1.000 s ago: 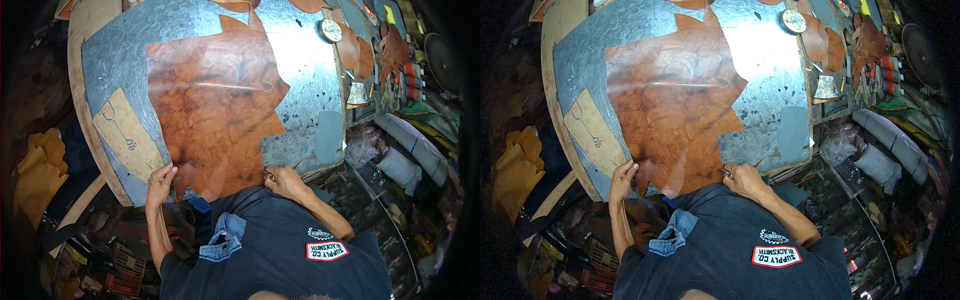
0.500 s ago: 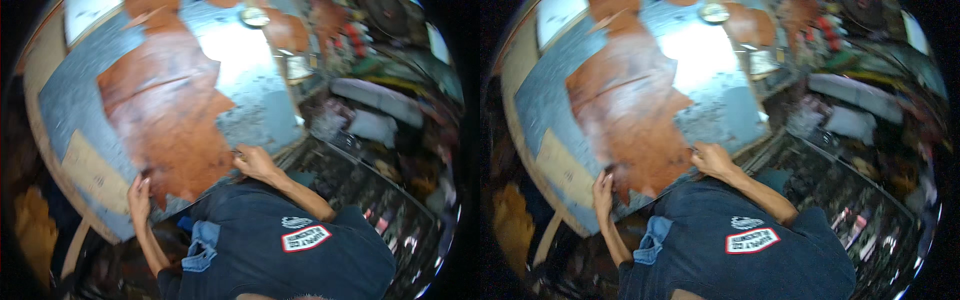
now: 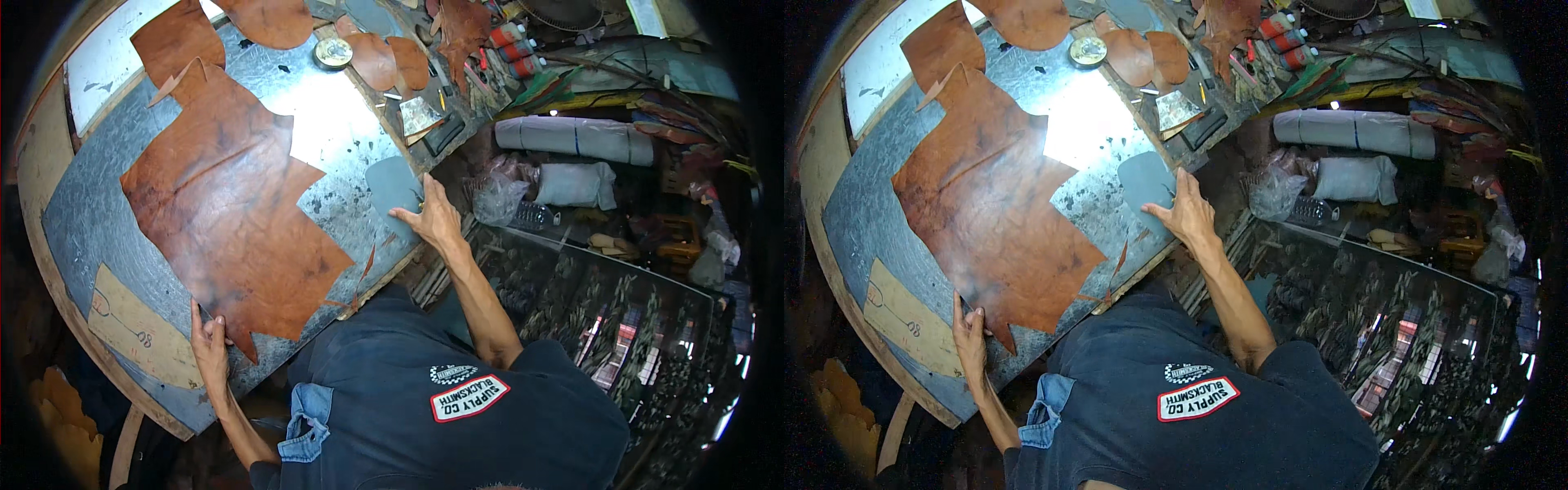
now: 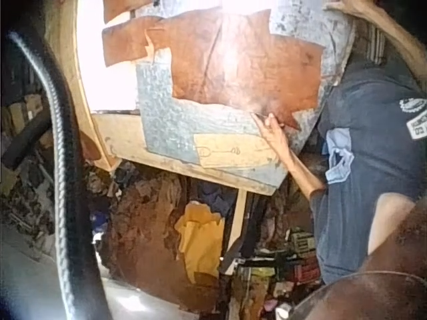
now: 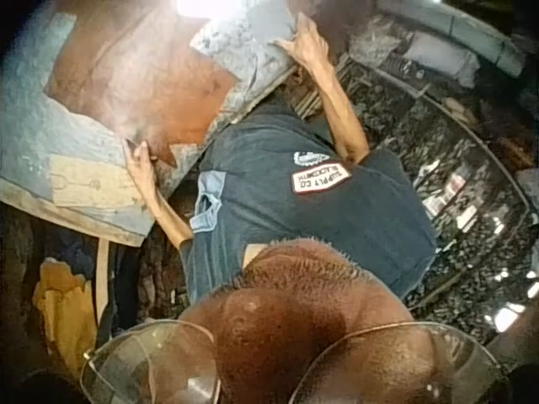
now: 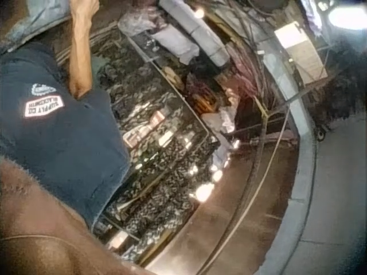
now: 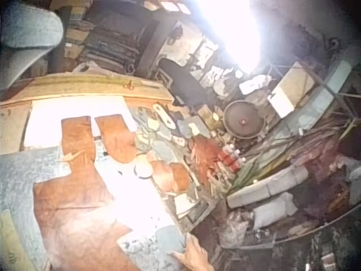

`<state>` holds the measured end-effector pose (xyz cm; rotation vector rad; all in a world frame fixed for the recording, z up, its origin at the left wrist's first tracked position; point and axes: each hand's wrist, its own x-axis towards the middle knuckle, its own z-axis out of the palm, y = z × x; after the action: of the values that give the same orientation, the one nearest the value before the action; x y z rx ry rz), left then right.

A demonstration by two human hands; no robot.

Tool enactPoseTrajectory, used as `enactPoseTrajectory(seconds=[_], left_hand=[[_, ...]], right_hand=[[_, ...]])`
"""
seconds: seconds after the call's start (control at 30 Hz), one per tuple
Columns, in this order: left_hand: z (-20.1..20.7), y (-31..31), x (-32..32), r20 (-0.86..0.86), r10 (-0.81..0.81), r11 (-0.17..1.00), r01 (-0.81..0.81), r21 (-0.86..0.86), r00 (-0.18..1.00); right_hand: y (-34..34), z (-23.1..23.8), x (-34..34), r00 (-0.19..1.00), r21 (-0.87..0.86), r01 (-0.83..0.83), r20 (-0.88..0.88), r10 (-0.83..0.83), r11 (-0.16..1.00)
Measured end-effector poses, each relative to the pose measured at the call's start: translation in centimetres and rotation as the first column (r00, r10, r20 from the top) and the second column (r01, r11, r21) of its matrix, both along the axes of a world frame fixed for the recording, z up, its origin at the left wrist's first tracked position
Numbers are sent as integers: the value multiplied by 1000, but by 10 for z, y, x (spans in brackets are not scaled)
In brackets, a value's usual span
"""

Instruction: Trace and cut out shoe components from a sheet of leather using templates and a hand knife.

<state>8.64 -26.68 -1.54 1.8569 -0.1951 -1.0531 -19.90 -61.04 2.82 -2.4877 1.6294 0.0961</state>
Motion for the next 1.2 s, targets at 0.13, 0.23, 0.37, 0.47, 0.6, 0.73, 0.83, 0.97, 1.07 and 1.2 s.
enactPoseTrajectory(seconds=[0.13,0.23,0.37,0.47,0.6,0.73,0.83,0.97,1.07,1.2], left_hand=[[-3,12,1,86,-21,1000,21,2,996],[-6,21,3,116,-36,998,29,60,993],[-1,23,-3,174,-59,987,31,159,983],[8,22,-11,192,-52,979,12,204,980],[4,20,-26,261,-14,997,-7,76,965],[4,32,-42,70,105,984,-114,135,992],[16,35,-46,-83,255,963,-246,112,963],[34,32,-46,-235,333,940,-341,5,913],[39,32,-43,-220,305,952,-290,100,926],[33,37,-41,-364,341,925,-379,-37,867]], right_hand=[[-4,-2,4,998,188,45,-55,-35,981],[-6,-5,1,996,208,87,-31,-83,974],[-17,-12,-4,995,199,69,63,-83,977],[-27,-15,-5,993,217,46,99,-69,975],[-42,-17,-4,998,207,7,64,-21,978],[-38,-16,-4,996,147,-93,24,90,985],[-19,-16,0,988,84,-154,12,154,984],[-17,-13,5,989,105,-147,-3,148,984],[-20,-12,7,982,117,-167,-68,176,979],[-14,-16,8,977,94,-198,-60,204,976]])
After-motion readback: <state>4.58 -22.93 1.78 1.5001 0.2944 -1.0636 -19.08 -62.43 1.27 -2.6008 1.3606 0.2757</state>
